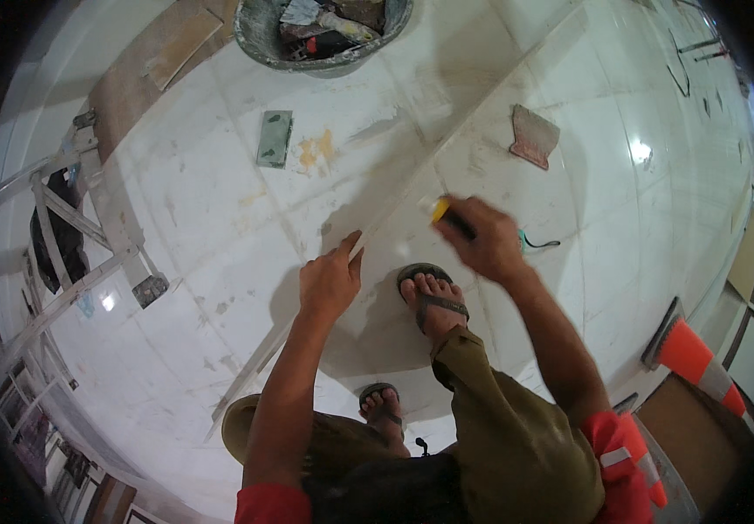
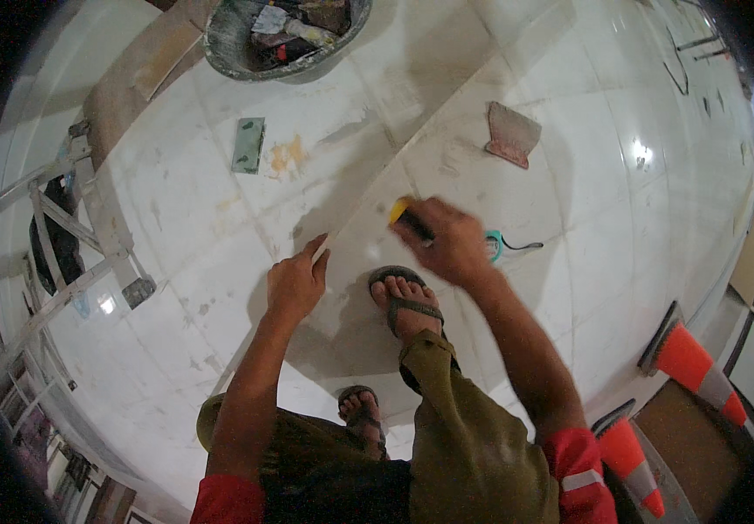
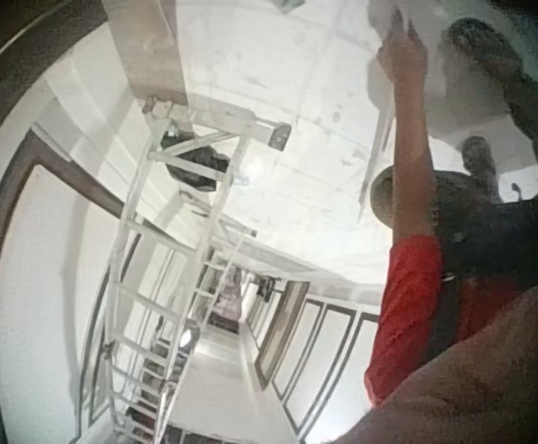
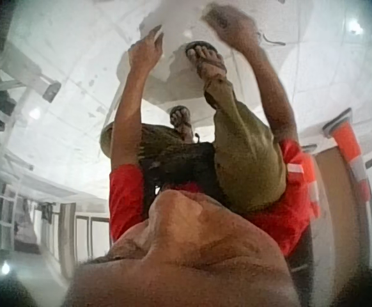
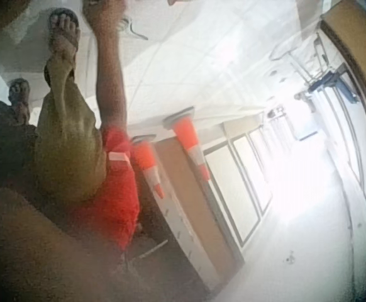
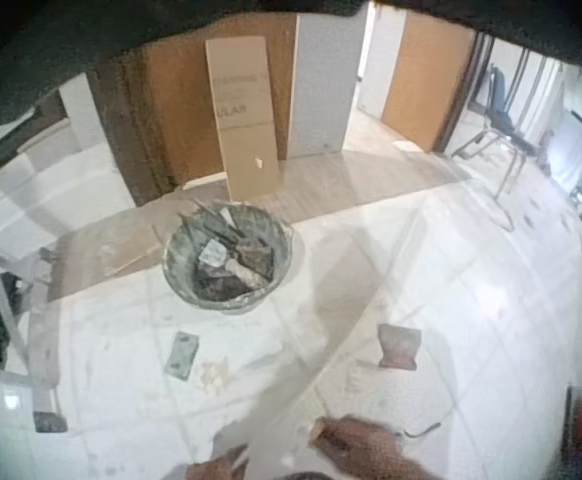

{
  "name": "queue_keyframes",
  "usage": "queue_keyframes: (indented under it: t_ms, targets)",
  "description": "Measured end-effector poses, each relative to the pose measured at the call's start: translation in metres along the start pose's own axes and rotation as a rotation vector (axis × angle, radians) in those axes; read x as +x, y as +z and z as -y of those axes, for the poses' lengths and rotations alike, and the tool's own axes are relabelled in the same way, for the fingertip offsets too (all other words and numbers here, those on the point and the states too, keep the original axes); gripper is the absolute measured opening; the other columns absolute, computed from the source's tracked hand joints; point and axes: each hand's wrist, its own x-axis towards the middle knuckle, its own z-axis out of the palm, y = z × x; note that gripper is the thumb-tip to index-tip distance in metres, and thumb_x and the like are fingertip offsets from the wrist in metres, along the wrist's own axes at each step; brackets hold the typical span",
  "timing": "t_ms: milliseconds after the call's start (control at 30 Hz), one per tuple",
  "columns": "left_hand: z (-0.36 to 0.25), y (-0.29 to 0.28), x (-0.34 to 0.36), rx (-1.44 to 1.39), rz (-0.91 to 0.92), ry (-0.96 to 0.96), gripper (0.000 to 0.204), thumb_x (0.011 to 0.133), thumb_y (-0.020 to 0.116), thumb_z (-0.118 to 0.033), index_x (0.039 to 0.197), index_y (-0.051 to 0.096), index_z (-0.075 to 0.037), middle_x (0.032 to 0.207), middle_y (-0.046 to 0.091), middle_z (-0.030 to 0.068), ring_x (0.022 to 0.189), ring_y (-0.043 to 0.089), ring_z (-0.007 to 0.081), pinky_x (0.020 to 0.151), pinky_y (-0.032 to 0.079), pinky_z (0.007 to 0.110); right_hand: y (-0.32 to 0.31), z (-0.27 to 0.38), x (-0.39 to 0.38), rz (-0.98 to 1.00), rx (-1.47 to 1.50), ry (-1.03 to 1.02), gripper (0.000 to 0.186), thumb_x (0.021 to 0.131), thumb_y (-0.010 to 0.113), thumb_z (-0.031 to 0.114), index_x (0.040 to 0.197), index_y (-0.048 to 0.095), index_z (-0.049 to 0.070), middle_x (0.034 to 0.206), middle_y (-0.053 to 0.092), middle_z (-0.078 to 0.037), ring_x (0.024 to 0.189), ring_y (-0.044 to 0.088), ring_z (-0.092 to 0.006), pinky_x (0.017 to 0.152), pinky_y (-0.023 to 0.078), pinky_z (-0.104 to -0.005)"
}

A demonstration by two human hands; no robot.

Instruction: The person holds a long white trim piece against the floor, scores a mark on it using a utility knife, and then continues to cut or trim the edge of the piece by hand.

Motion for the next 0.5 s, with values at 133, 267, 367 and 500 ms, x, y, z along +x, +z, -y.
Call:
queue_keyframes:
  t_ms: [133,267,367,500]
  targets:
    - [-0.006,0.005,0.000,-0.010,0.017,0.026,0.037,0.108,0.058,-0.031,0.140,0.066,-0.015,0.094,0.079,0.0200,0.082,0.076,0.0411,0.079,0.060,0.053,0.041,0.024,-0.016,0.101,0.042,0.000,0.041,0.096,0.079,0.034,0.126,0.071,0.007,0.101,0.074,-0.012,0.089,0.074,-0.0337,0.075,0.061,-0.0442]
    - [0.001,0.005,-0.003,0.033,0.011,0.016,0.038,0.106,0.061,-0.031,0.141,0.065,-0.019,0.100,0.080,0.0155,0.086,0.077,0.0380,0.078,0.061,0.052,0.058,0.030,-0.021,0.159,0.036,0.050,0.043,0.098,0.075,0.038,0.128,0.069,0.007,0.098,0.072,-0.013,0.089,0.074,-0.0348,0.074,0.060,-0.0463]
    - [-0.002,0.005,-0.002,0.055,0.019,0.004,0.038,0.106,0.061,-0.031,0.141,0.064,-0.019,0.101,0.080,0.0150,0.087,0.077,0.0379,0.079,0.061,0.052,0.053,0.027,-0.020,0.174,0.024,0.041,0.044,0.097,0.076,0.038,0.127,0.069,0.007,0.099,0.072,-0.014,0.088,0.074,-0.0346,0.073,0.060,-0.0464]
    - [0.000,0.004,-0.001,0.040,0.016,0.011,0.037,0.106,0.061,-0.030,0.141,0.065,-0.018,0.102,0.080,0.0154,0.087,0.077,0.0387,0.078,0.061,0.052,0.046,0.018,-0.010,0.156,-0.038,-0.040,0.041,0.096,0.077,0.037,0.125,0.070,0.009,0.101,0.072,-0.013,0.087,0.074,-0.0337,0.072,0.059,-0.0458]
